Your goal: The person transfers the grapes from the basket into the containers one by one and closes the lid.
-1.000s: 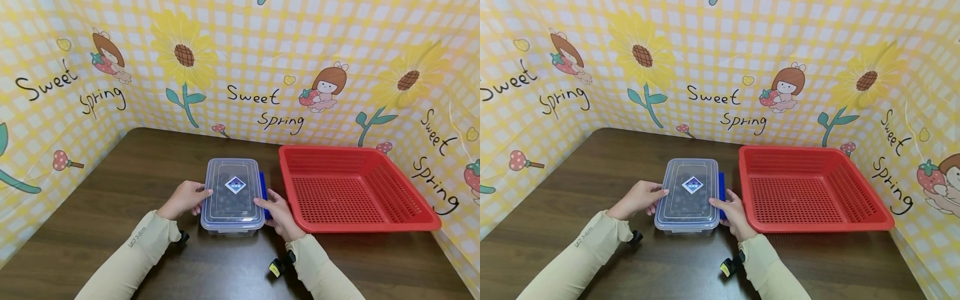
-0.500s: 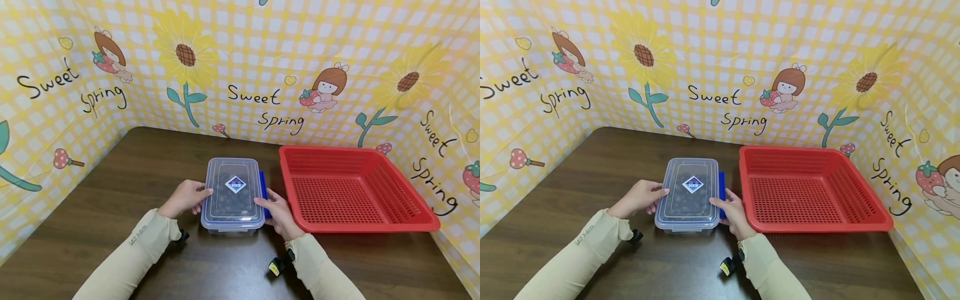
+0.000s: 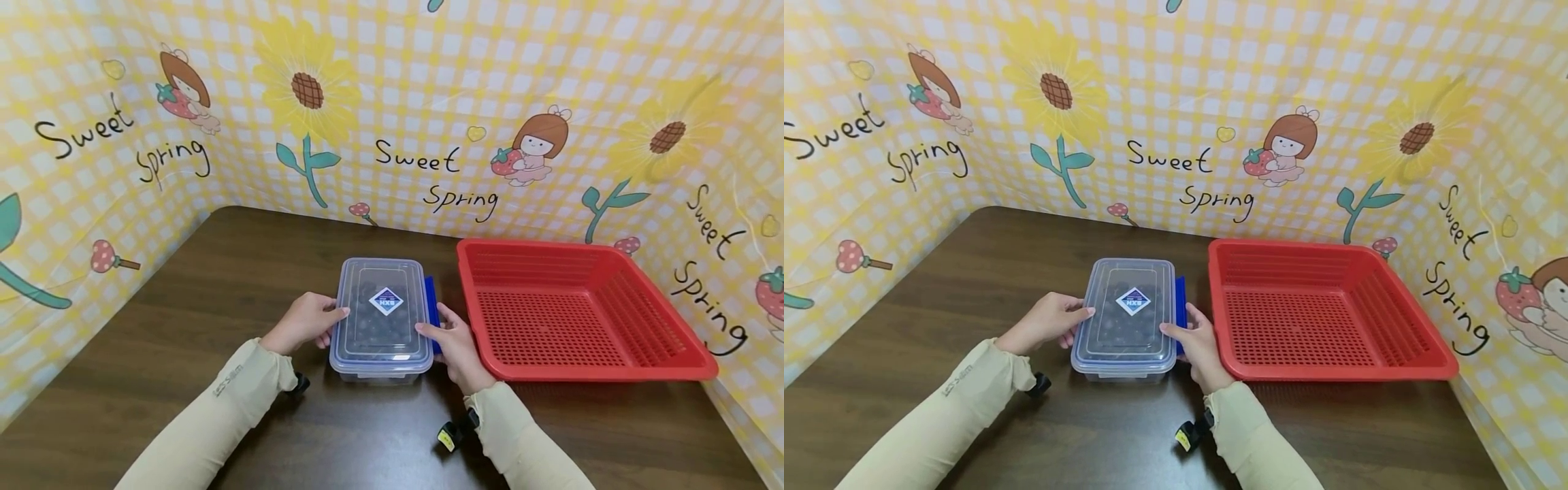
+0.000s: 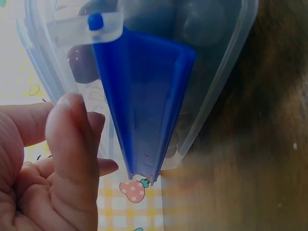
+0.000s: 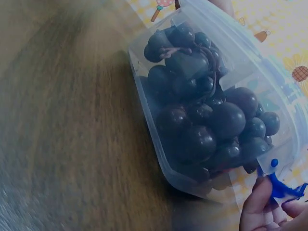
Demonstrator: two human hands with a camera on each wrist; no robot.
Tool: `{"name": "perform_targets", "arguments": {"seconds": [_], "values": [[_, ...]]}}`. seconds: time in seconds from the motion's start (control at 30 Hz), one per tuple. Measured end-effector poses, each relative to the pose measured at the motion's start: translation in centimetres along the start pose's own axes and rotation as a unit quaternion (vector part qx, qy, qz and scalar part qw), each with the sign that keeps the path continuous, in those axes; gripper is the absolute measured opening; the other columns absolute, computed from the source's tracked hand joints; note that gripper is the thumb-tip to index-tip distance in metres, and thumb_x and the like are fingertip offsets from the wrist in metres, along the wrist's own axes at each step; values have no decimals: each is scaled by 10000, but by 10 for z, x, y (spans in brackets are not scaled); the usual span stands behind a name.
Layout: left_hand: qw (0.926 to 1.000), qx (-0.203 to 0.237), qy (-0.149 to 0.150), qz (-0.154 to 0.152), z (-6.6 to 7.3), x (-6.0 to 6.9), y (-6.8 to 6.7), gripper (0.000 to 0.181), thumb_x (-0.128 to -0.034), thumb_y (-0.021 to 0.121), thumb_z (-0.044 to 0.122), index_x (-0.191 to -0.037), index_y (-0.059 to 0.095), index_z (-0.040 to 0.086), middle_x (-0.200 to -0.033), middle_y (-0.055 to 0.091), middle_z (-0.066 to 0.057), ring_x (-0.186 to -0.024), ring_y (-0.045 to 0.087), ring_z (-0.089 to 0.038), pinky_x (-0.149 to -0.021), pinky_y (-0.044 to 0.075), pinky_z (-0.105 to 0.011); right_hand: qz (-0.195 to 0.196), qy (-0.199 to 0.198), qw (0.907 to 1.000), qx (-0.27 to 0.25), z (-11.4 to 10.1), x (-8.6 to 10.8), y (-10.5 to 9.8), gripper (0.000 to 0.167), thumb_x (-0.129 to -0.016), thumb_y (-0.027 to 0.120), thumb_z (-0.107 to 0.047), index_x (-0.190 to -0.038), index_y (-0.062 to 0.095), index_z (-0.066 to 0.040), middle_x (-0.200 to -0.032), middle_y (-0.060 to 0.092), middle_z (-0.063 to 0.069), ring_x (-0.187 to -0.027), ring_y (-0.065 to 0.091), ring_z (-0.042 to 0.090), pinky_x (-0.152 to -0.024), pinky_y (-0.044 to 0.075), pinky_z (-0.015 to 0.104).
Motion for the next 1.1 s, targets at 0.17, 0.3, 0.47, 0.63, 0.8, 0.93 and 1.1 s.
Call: {"name": "perform_targets", "arguments": {"seconds": [0.17, 0.3, 0.47, 0.63, 0.8, 0.93, 1.1], "values": [[10000, 44, -18, -62, 1, -1, 2, 286, -955, 598, 158, -1109, 647, -78, -542, 550, -68, -406, 512, -117, -437, 502, -272, 40, -61, 10000, 57, -1, -1, -2, 697, -876, 671, -79, -1488, 338, -93, -1112, 524, 188, -831, 673, 238, -704, 571, 443], [10000, 43, -56, -57, -1, 0, 3, 299, -955, 599, 158, -1128, 637, -83, -545, 549, -70, -402, 509, -116, -440, 507, -282, 47, -52, 10000, 34, 0, -1, 0, 690, -871, 668, -63, -1484, 353, -99, -1095, 502, 180, -810, 653, 208, -686, 575, 427], [9999, 90, -51, -13, -2, -1, 2, 289, -951, 605, 157, -1106, 644, -84, -540, 545, -67, -397, 504, -112, -438, 508, -288, 32, -57, 10000, 67, -1, -1, 0, 663, -880, 660, -67, -1476, 376, -127, -1079, 523, 168, -811, 671, 224, -692, 574, 426], [9999, 87, -88, -10, -2, -1, 1, 297, -952, 603, 158, -1118, 638, -86, -543, 545, -70, -400, 506, -112, -439, 508, -286, 91, 8, 9998, 174, -3, -2, 1, 649, -878, 668, -77, -1466, 399, -134, -1058, 523, 156, -797, 669, 212, -684, 576, 406], [9999, 95, -111, -21, -1, 0, 1, 321, -953, 603, 155, -1151, 621, -97, -554, 552, -73, -403, 505, -113, -433, 500, -268, 139, 49, 9994, 300, -3, -2, 2, 644, -874, 676, -90, -1460, 412, -128, -1075, 506, 159, -808, 653, 209, -689, 577, 401], [9999, 75, -116, -10, -2, 0, 0, 327, -953, 603, 155, -1156, 616, -100, -554, 549, -75, -404, 505, -115, -428, 493, -256, 179, 22, 9990, 421, -4, -2, 3, 640, -870, 679, -97, -1455, 422, -127, -1070, 505, 154, -826, 635, 214, -688, 577, 393], [9999, 53, -82, 29, 0, -1, -1, 304, -954, 598, 154, -1132, 629, -91, -542, 542, -70, -398, 501, -110, -422, 491, -256, 240, -92, 9980, 574, -8, -2, 3, 621, -865, 668, -76, -1441, 438, -105, -1034, 537, 152, -827, 633, 223, -691, 577, 389]]}}
Point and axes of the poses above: each hand's wrist, its own x-axis away from the middle knuckle, its own y-axis out of the palm, z = x × y, the point moved 4 cm from there along -x, towards the middle knuckle
